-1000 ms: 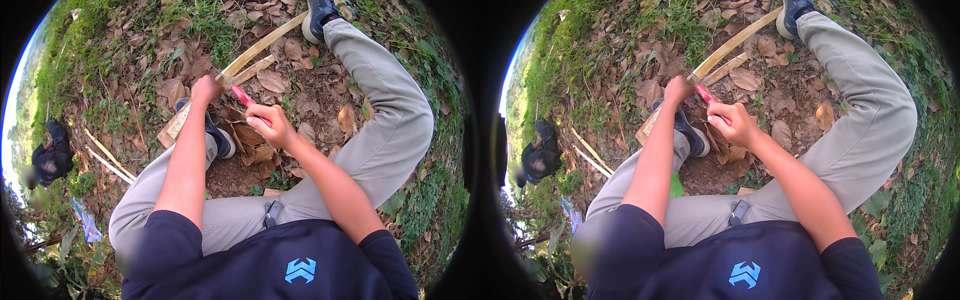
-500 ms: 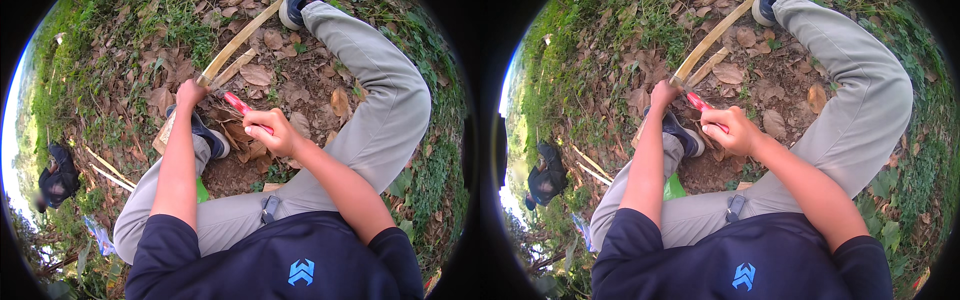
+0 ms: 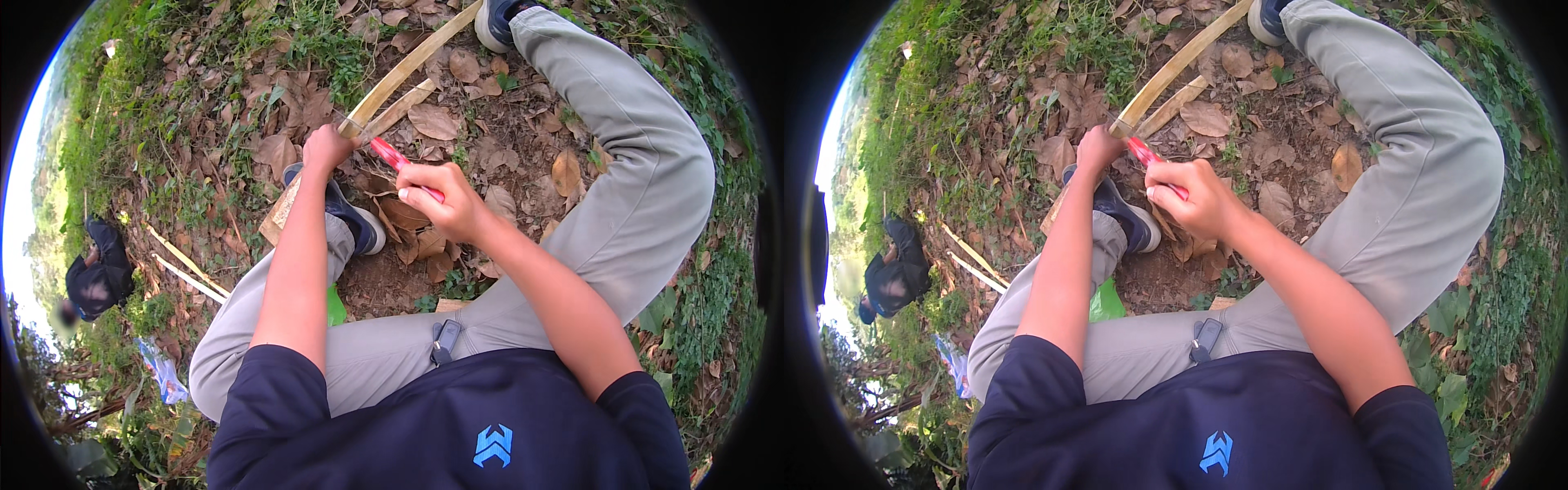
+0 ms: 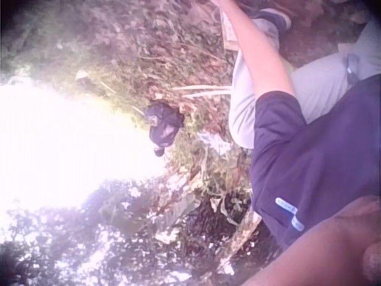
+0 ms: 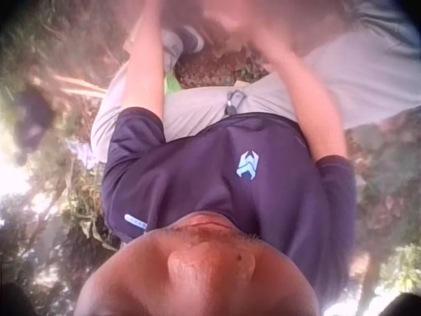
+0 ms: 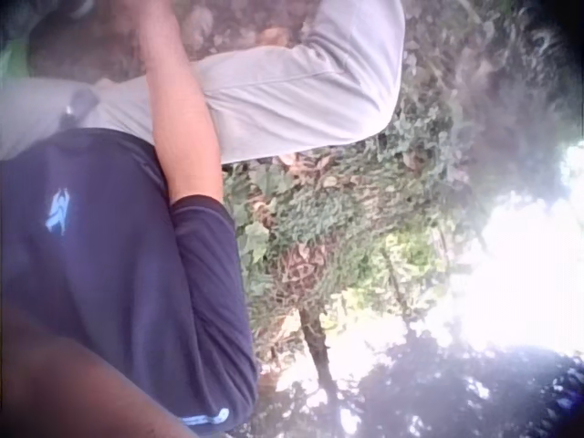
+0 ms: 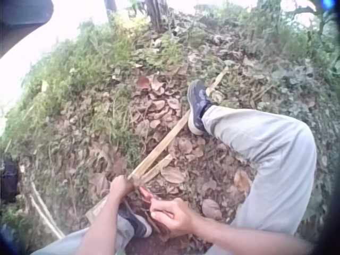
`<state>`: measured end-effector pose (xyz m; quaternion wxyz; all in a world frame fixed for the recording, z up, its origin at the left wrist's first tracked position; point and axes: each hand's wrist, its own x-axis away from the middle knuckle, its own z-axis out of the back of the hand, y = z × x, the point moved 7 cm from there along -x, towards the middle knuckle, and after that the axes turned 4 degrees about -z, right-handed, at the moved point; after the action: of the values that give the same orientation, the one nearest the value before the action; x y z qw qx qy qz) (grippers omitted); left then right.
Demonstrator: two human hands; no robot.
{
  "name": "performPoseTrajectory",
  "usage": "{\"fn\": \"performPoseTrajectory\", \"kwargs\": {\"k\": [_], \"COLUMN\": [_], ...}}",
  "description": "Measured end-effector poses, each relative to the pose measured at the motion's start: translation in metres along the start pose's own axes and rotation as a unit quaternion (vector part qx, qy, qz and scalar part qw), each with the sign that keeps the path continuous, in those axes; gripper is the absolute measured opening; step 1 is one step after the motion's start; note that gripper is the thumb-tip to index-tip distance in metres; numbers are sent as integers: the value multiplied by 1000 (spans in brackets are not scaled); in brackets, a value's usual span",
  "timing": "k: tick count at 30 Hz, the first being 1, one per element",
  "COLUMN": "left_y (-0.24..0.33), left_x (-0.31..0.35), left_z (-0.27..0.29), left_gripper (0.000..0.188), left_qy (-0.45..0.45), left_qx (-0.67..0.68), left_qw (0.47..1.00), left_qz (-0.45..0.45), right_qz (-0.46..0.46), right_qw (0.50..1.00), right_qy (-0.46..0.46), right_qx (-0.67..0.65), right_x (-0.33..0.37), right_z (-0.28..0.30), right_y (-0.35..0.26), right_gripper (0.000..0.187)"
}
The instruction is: The person sits on the ground and uses a red knife to shave thin strips from a long piece of light-colored wood. They hold the wood steady with their left hand and foot while scraping the blade along its length to create fine shavings.
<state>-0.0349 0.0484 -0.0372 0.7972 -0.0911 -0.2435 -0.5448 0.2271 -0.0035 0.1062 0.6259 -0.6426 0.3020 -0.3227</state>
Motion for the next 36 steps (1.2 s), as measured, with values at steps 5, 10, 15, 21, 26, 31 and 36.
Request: {"fn": "performPoseTrajectory", "kwargs": {"k": [5, 10, 15, 21, 26, 31, 36], "left_y": [6, 6, 1, 9, 3, 0, 4], "left_x": [7, 6, 7, 5, 4, 4, 2], "left_z": [4, 2, 5, 6, 1, -4, -3], "left_gripper": [55, 54, 55, 55, 56, 56, 54], "left_qy": [6, -3, -1, -3, -20, -17, -19], "left_qx": [22, 8, 6, 26, 18, 35, 40], "left_qw": [1000, 1000, 1000, 1000, 999, 999, 999], "left_qz": [2, 18, 6, 15, 23, 20, 26], "right_qz": [-34, -12, -60, -20, -24, -34, 7], "right_qw": [999, 1000, 996, 999, 1000, 998, 999], "right_qy": [-24, -10, -62, -28, -1, -38, -12], "right_qx": [-9, 12, 37, 29, 11, 42, 32], "right_x": [10, -26, 22, -21, 1, 17, -13], "right_z": [13, 0, 14, 11, 1, 10, -7], "right_y": [-9, 5, -22, 4, -4, -16, 14], "right_gripper": [16, 17, 13, 16, 15, 15, 14]}}
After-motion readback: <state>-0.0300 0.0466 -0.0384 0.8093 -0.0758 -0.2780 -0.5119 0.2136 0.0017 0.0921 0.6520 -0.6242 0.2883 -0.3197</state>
